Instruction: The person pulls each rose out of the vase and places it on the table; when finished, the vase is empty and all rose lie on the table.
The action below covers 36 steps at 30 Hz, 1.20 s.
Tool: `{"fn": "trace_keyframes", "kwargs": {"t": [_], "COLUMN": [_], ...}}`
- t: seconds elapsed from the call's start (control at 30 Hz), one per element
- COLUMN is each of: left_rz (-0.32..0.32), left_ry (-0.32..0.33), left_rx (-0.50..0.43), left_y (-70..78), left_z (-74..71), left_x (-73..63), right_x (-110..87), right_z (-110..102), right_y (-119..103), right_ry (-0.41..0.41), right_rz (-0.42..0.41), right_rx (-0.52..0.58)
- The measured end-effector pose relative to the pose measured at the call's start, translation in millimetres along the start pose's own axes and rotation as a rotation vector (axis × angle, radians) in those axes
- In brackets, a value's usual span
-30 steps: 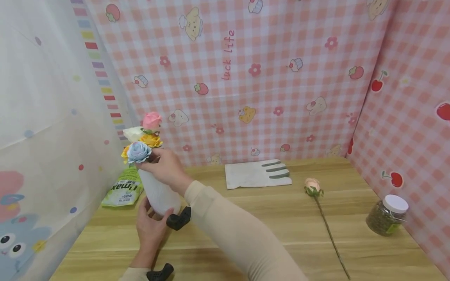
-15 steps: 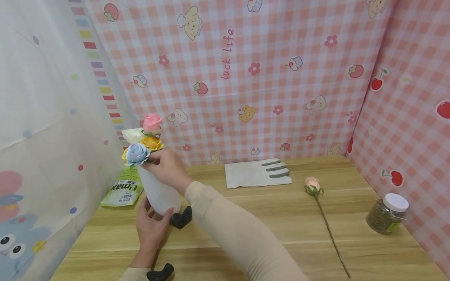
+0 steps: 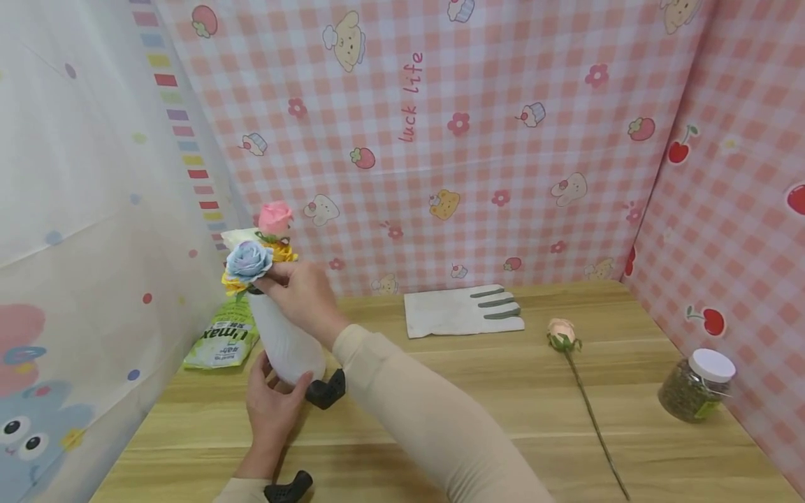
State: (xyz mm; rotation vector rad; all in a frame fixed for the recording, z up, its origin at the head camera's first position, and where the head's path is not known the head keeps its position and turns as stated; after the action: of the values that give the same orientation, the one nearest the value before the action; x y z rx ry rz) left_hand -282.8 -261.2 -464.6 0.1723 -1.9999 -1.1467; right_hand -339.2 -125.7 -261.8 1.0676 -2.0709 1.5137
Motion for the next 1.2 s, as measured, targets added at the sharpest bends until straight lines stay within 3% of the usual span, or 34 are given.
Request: {"fn": "trace_keyframes", "kwargs": {"t": [0.37,0.57,0.77,0.93,1.1,1.2], "left_rz": [-0.063,-0.027,-0.012,-0.068,-0.149,-0.151], "left_ry": [-0.034,-0.026,-0.012,-0.033,-0.06,-0.054], "left_rx": [-0.001,-0.009,-0.009,0.008,0.026,0.025], "left_y": [-2.0,2.9,4.3,-0.7,-8.9,-9.1], "left_z": [4.6,3.9,2.3,3.6,5.6,4.7], "left_x": [-1.5,-2.0,-1.4,-0.5,-0.4,-0.2], "right_x": [-1.4,2.4,3.6,3.2,0.5,-1.6], "right_z": [5.7,-4.9,-14.9,-26.1,-39.5,-49.5], "right_y": [6.1,0.1,-15.5,-29.4,-36.7,-40.5], "right_ry": [-0.085,-0.021,0.058,0.108,0.144,0.175], "right_rz": [0.061,0.001,-0.076,-0.13,-0.133,-0.144], "right_rx": [0.009,0.003,0.078,0.127,0.195,0.25]}}
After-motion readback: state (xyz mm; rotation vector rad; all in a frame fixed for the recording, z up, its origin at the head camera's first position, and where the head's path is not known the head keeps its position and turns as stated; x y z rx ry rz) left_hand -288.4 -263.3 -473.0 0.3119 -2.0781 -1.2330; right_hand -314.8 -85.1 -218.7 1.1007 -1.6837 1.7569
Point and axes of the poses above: each hand's wrist, its own x-axis towards the middle knuckle, its own z-axis out of the palm, y = z × x, the point moved 9 cm from there along x, towards the middle knuckle, and after that the axes turned 10 degrees about -z, right-handed, at the moved point
